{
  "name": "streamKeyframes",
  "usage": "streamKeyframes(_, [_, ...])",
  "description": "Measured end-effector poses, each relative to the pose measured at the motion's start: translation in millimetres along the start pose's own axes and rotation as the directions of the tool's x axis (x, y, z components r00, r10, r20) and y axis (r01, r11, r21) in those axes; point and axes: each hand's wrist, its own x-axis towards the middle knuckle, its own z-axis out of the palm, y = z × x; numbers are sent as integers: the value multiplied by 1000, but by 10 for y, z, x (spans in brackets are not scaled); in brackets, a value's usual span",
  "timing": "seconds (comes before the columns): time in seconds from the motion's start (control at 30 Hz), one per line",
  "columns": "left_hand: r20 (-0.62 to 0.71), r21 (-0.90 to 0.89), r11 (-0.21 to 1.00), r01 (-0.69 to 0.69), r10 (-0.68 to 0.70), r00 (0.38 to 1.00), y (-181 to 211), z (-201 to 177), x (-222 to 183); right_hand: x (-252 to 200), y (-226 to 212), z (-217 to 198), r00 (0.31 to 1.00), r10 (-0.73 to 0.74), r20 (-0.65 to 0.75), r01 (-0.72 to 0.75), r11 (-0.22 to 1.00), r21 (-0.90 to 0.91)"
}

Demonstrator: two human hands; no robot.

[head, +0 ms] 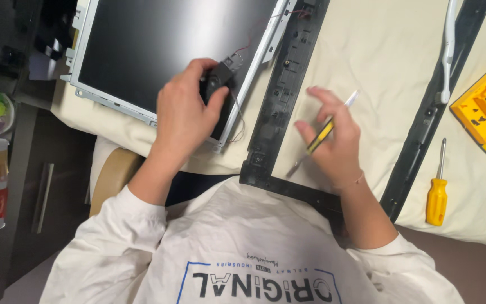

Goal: The person disassembles a computer monitor by prying off the bezel and internal components using a spudger and screwdriver, then cleans the bezel frame with a toothbrush before reassembling the internal components and securing them with a screwdriver.

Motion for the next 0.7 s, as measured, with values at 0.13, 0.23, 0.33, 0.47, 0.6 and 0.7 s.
streamKeyframes(0.13, [-96,466,869,-169,239,966,-144,-65,270,64,376,-207,865,494,89,-412,799,-438])
streamKeyframes(0.23, [-99,575,792,-204,315,944,-280,-65,393,-91,625,-275,840,524,140,-362,733,-575])
streamKeyframes(0.33, [-65,620,753,-221,330,942,-304,-52,414,-223,688,-364,867,473,157,-282,725,-628])
streamKeyframes(0.47, [47,576,777,-255,280,959,-161,-83,418,-437,618,-628,923,383,-29,-264,576,-773])
streamKeyframes(0.6, [76,539,788,-298,307,949,119,-66,488,-735,780,-934,841,490,-230,-482,484,-731])
streamKeyframes(0.7, [95,496,782,-377,382,919,364,34,574,-866,868,-1005,818,506,-272,-547,541,-639])
